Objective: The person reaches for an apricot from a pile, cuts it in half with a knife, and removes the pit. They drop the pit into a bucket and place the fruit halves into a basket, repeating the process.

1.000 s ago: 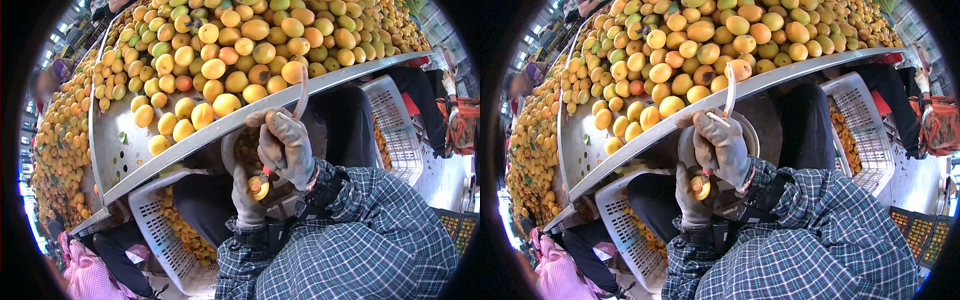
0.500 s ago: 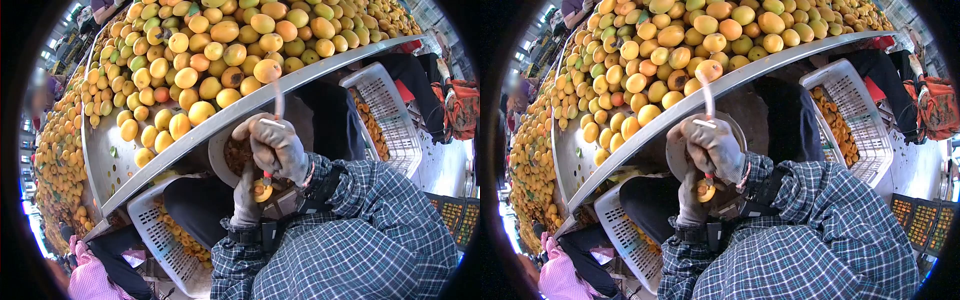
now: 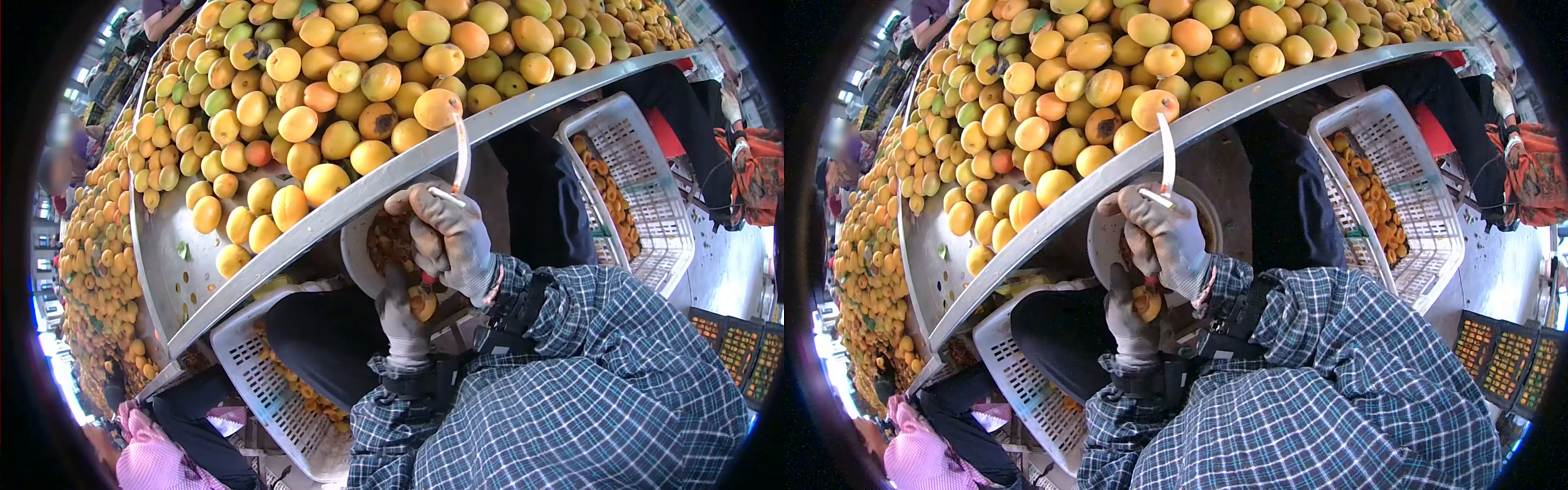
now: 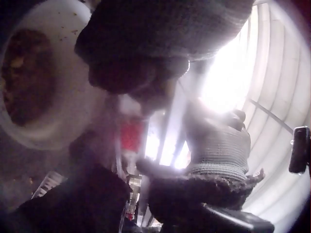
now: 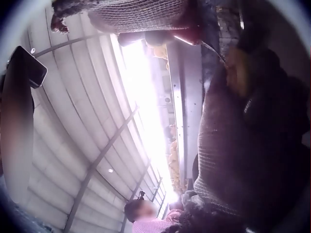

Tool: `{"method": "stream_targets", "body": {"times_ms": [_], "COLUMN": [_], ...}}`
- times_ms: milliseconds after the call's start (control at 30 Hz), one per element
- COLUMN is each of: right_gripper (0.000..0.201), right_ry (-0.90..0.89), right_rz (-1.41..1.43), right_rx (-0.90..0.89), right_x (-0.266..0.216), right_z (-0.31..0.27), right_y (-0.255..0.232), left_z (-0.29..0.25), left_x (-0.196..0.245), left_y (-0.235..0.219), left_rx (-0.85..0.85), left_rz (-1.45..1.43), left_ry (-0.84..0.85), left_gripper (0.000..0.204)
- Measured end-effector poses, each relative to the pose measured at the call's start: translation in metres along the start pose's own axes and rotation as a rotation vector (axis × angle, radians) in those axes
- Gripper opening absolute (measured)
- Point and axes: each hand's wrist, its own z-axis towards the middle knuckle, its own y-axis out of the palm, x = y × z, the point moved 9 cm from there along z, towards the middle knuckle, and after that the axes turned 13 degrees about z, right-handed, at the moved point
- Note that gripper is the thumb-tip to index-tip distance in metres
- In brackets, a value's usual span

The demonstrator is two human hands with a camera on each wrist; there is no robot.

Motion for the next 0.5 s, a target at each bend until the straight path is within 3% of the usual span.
{"method": "stream_targets", "body": {"times_ms": [67,100,167,200,233,267,333,400,467,500], "right_gripper": [0.028,0.028,0.026,0.026,0.026,0.026,0.026,0.026,0.025,0.024], "right_ry": [-0.076,-0.078,-0.151,-0.217,-0.192,-0.167,-0.138,-0.108,-0.024,0.009], "right_rz": [-0.043,-0.039,-0.095,-0.082,-0.107,-0.132,-0.097,-0.067,-0.107,-0.149], "right_rx": [0.054,0.054,0.129,0.082,0.075,0.072,0.034,0.001,-0.208,-0.235], "right_x": [-0.005,-0.004,-0.009,-0.01,-0.009,-0.008,-0.015,-0.02,-0.018,-0.015], "right_z": [-0.002,-0.003,-0.006,-0.005,-0.005,-0.006,-0.007,-0.005,-0.004,-0.004], "right_y": [-0.003,-0.002,-0.005,0.001,0.001,0.0,0.002,0.004,0.022,0.027], "left_z": [-0.007,-0.006,-0.003,-0.001,-0.008,-0.006,0.006,-0.003,-0.016,-0.004], "left_x": [0.019,0.027,0.021,0.019,0.037,0.037,0.011,0.03,0.046,0.053], "left_y": [-0.005,-0.003,-0.002,-0.001,0.006,0.002,0.014,0.026,0.05,0.048], "left_rx": [0.245,0.203,0.224,0.245,0.236,0.229,-0.107,-0.125,-0.208,-0.242], "left_rz": [0.079,0.129,0.105,0.076,0.411,0.415,0.168,0.18,-0.245,0.163], "left_ry": [0.073,0.173,0.13,0.087,0.314,0.316,0.038,0.081,-0.081,0.089], "left_gripper": [0.045,0.041,0.04,0.039,0.037,0.037,0.044,0.048,0.05,0.045]}}
